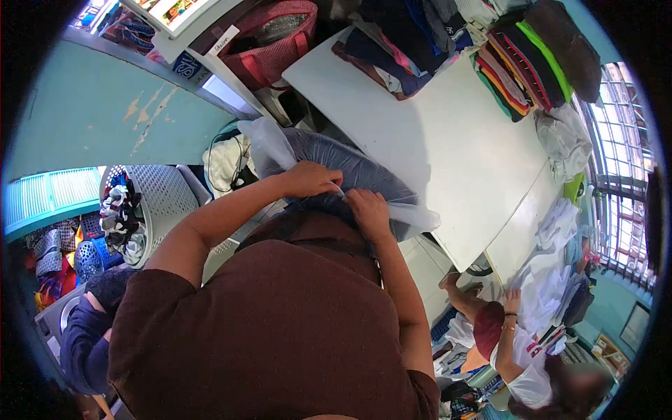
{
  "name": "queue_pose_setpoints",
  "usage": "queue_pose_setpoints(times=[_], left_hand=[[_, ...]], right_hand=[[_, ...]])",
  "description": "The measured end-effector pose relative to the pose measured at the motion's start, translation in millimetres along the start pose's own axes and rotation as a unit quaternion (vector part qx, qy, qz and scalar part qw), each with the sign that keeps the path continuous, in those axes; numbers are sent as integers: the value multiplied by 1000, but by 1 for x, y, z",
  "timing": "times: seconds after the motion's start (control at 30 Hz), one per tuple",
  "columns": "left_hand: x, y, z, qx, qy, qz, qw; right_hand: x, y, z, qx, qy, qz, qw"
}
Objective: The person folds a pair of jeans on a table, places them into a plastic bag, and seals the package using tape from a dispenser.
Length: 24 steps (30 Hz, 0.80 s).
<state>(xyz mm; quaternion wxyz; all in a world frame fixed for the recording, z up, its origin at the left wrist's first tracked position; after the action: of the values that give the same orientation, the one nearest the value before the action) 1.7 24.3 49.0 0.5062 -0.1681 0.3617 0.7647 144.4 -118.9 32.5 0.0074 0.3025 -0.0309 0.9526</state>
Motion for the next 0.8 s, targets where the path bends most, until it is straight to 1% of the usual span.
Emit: queue_pose_setpoints(times=[0.03, 0.1, 0.2, 0.23, 0.3, 0.33, 0.43, 0.53, 0.63, 0.67, 0.7, 0.73, 0.77, 0.8], left_hand=[[-2, 1, -2, -51, -61, -41, 996], [-11, 8, -10, -149, -182, -122, 964], [-21, 13, -12, -299, -212, -201, 909], [-17, 13, -18, -276, -196, -189, 922], [-5, 11, -31, -231, -165, -169, 944], [-1, 9, -34, -226, -161, -171, 946], [2, 4, -34, -209, -135, -172, 953], [3, 2, -28, -193, -100, -169, 961], [5, 1, -28, -194, -80, -176, 962], [4, 1, -27, -190, -75, -179, 962], [5, 1, -26, -187, -71, -182, 963], [6, 1, -27, -184, -69, -183, 963], [7, 0, -28, -182, -68, -183, 964], [8, 0, -27, -179, -67, -184, 964]], right_hand=[[0, 0, -1, 21, 8, -14, 1000], [0, -1, -1, 8, -5, -38, 999], [-2, -1, -7, -23, -22, -56, 998], [-3, -2, -9, -35, -25, -55, 998], [-6, -3, -9, 3, -30, -65, 997], [-6, -3, -8, 22, -32, -72, 997], [-5, -2, -8, 18, -20, -55, 998], [8, 11, 17, -44, 87, 17, 995], [-12, 46, 43, -13, 219, -6, 976], [-22, 58, 50, -13, 222, -31, 974], [-30, 69, 64, -43, 196, -34, 979], [-39, 75, 68, -40, 148, -116, 981], [-53, 83, 72, -52, 40, -203, 977], [-61, 87, 75, -65, -70, -285, 954]])
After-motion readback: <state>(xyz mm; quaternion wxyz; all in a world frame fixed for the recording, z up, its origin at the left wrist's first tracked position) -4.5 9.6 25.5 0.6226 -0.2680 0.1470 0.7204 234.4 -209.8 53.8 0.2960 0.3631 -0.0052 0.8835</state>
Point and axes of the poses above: each hand's wrist, its own y-axis away from the middle knuckle, its own z-axis out of the back of the hand, x = y × z, the point moved 1 cm from there along -y, towards the middle knuckle, and after that the axes turned 2 degrees about -x, right-handed, at the moved point
